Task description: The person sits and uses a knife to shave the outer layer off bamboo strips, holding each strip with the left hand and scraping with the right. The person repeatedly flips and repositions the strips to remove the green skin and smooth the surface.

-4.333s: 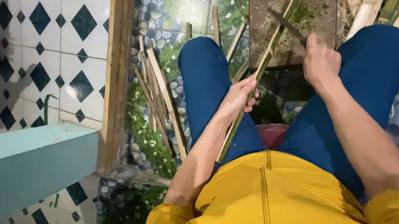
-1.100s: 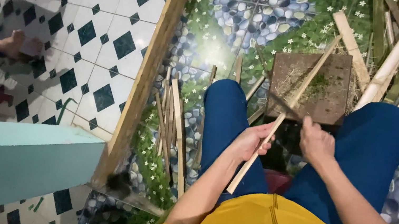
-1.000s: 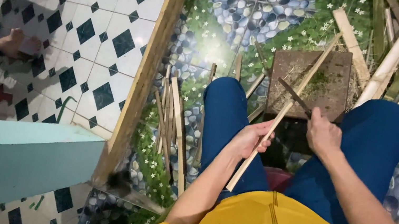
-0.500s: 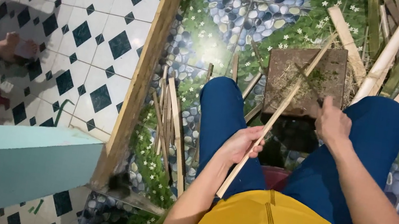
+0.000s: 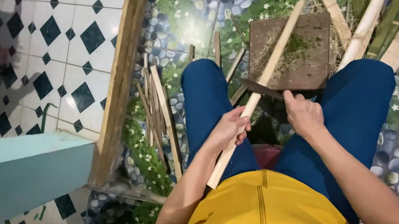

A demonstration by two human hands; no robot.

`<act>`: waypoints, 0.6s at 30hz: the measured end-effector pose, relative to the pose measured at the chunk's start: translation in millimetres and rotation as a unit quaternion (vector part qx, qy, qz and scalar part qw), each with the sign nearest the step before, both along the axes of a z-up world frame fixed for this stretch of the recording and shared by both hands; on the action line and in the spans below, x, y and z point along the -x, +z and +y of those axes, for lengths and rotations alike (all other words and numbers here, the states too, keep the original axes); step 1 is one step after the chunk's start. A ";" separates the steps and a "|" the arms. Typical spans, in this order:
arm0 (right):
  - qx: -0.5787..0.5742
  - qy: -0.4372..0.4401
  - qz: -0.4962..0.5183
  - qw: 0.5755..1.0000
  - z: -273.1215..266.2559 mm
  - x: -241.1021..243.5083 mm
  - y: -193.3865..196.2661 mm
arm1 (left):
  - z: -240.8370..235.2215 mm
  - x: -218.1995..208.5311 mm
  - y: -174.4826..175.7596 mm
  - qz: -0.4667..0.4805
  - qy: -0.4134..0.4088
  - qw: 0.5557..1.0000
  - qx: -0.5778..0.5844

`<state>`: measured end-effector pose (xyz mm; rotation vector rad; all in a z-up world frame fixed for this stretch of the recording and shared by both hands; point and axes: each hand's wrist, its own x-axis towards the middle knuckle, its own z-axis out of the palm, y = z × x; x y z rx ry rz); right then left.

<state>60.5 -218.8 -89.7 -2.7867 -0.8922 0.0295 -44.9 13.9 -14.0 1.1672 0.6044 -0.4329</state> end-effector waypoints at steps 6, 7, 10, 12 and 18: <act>0.099 -0.039 0.007 0.994 13.1 -27.9 -19.8 | 1.0 -0.5 1.8 0.001 0.027 1.000 0.016; 0.099 -0.039 0.008 0.994 16.0 -25.1 -16.9 | 3.2 1.4 0.6 0.002 0.026 1.000 0.015; 0.061 -0.035 -0.014 0.997 16.0 -19.7 -7.5 | 3.0 0.6 -1.1 -0.005 0.046 0.998 0.031; 0.028 -0.027 0.011 0.999 15.8 -9.0 -3.9 | 2.5 2.6 3.1 0.000 0.045 0.999 0.030; 0.045 -0.009 -0.088 0.995 7.9 -29.7 -11.2 | -2.0 0.1 3.7 0.004 0.041 0.999 0.030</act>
